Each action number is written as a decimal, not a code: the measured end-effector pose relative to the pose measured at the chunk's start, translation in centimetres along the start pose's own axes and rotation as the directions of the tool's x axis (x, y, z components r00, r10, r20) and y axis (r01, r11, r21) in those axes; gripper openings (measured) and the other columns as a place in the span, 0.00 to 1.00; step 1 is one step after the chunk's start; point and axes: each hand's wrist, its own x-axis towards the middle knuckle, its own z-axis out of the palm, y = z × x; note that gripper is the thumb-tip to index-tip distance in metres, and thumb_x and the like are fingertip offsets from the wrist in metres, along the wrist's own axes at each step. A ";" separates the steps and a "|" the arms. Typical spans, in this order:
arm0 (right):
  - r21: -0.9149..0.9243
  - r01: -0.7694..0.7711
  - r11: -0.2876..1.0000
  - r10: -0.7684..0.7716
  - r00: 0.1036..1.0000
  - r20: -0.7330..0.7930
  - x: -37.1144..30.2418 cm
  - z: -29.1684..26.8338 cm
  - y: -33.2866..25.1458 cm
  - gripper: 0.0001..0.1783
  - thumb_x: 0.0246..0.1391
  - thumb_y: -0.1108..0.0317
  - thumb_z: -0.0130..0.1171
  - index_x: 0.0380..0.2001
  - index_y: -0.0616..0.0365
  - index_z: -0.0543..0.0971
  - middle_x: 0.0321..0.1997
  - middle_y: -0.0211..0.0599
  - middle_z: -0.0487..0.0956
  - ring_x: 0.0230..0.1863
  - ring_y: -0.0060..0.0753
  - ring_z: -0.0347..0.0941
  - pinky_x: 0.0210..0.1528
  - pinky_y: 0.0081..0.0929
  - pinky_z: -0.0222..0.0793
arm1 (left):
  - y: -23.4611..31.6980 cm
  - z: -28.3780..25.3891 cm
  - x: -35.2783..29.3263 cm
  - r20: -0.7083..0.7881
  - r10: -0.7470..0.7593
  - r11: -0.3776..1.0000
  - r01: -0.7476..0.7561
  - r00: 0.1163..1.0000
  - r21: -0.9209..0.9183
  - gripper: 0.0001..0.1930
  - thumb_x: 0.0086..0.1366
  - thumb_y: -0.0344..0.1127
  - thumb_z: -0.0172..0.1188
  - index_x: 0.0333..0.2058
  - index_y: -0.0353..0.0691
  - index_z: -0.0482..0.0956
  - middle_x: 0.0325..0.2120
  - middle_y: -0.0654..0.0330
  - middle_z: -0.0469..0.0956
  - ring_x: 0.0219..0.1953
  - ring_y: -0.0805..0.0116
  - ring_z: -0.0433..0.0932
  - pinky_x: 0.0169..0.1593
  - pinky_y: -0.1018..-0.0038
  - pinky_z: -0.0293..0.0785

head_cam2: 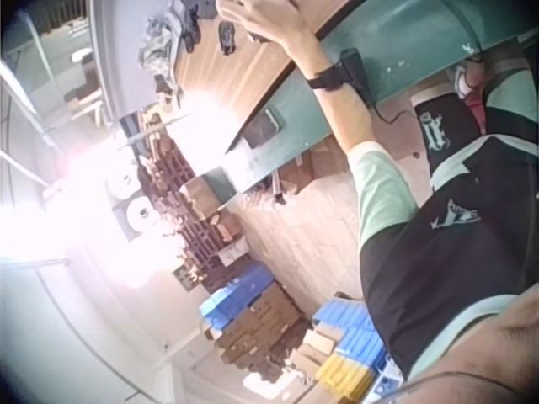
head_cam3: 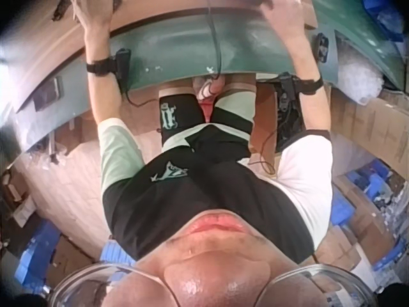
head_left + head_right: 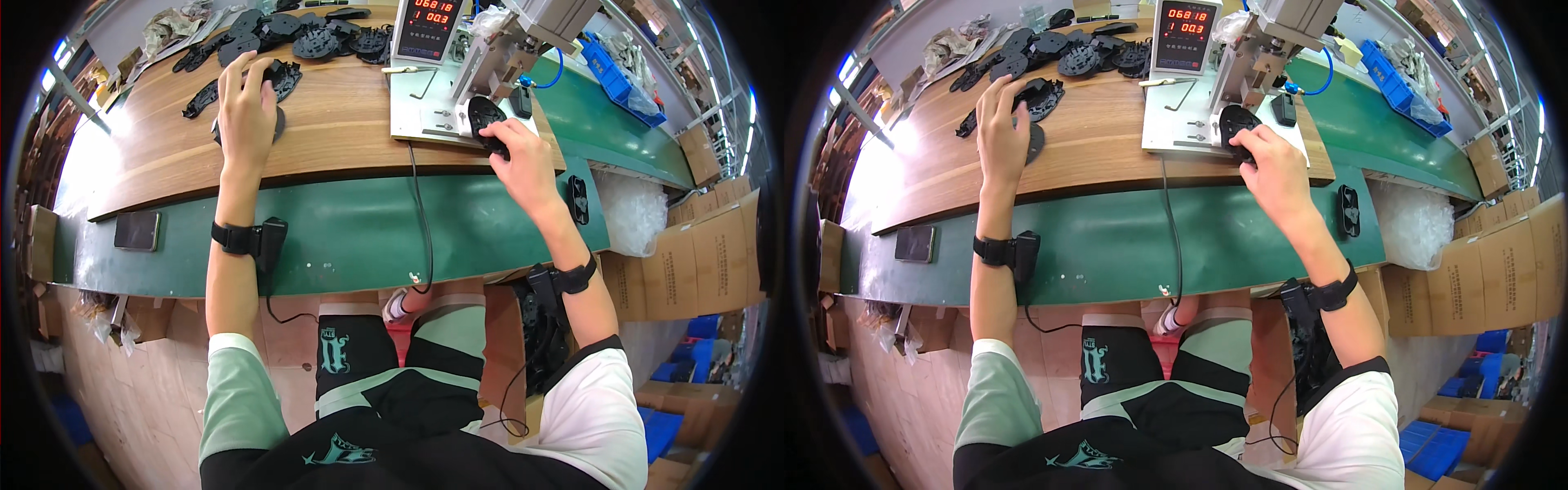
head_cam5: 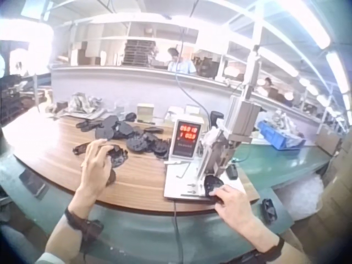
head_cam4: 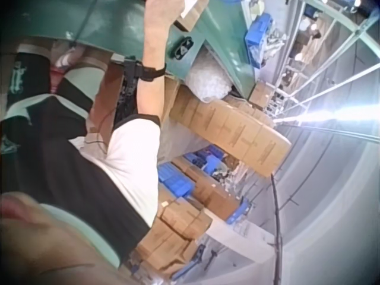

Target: Assembling plastic housings for electronic devices and using a pneumatic press machine to join parts.

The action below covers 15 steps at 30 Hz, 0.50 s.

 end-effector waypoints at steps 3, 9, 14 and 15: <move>0.089 -0.102 0.991 0.094 0.992 0.089 0.5 -0.2 -0.8 0.18 0.47 0.79 0.66 0.43 0.50 0.84 0.39 0.36 0.81 0.37 0.48 0.82 0.41 0.42 0.78 | -2.1 1.0 -2.0 0.114 -0.082 0.981 0.061 0.990 0.182 0.25 0.73 0.47 0.63 0.64 0.46 0.76 0.64 0.51 0.74 0.70 0.47 0.69 0.69 0.50 0.69; -0.012 -0.040 0.999 0.041 0.995 0.089 0.6 -0.3 0.0 0.18 0.47 0.77 0.67 0.43 0.49 0.82 0.40 0.37 0.82 0.38 0.52 0.83 0.42 0.46 0.79 | -3.6 0.3 -1.9 0.485 -0.617 0.766 0.332 0.620 0.550 0.39 0.77 0.68 0.45 0.65 0.37 0.74 0.63 0.37 0.73 0.69 0.41 0.69 0.63 0.36 0.70; -0.053 -0.040 0.998 0.043 0.998 0.044 0.6 -0.1 -0.4 0.17 0.47 0.75 0.68 0.42 0.49 0.83 0.38 0.36 0.81 0.37 0.52 0.83 0.41 0.45 0.79 | 0.8 -2.6 -0.3 0.570 -0.250 0.968 0.223 0.783 0.119 0.30 0.70 0.59 0.65 0.54 0.36 0.78 0.53 0.44 0.80 0.61 0.45 0.76 0.61 0.54 0.74; -0.057 -0.049 0.997 0.052 0.998 0.046 0.6 0.1 -0.3 0.17 0.47 0.75 0.68 0.42 0.49 0.83 0.38 0.36 0.81 0.37 0.52 0.83 0.41 0.45 0.79 | 1.9 -2.8 -0.6 0.576 -0.243 0.969 0.220 0.780 0.112 0.30 0.70 0.59 0.65 0.54 0.36 0.78 0.53 0.44 0.80 0.61 0.45 0.76 0.61 0.54 0.74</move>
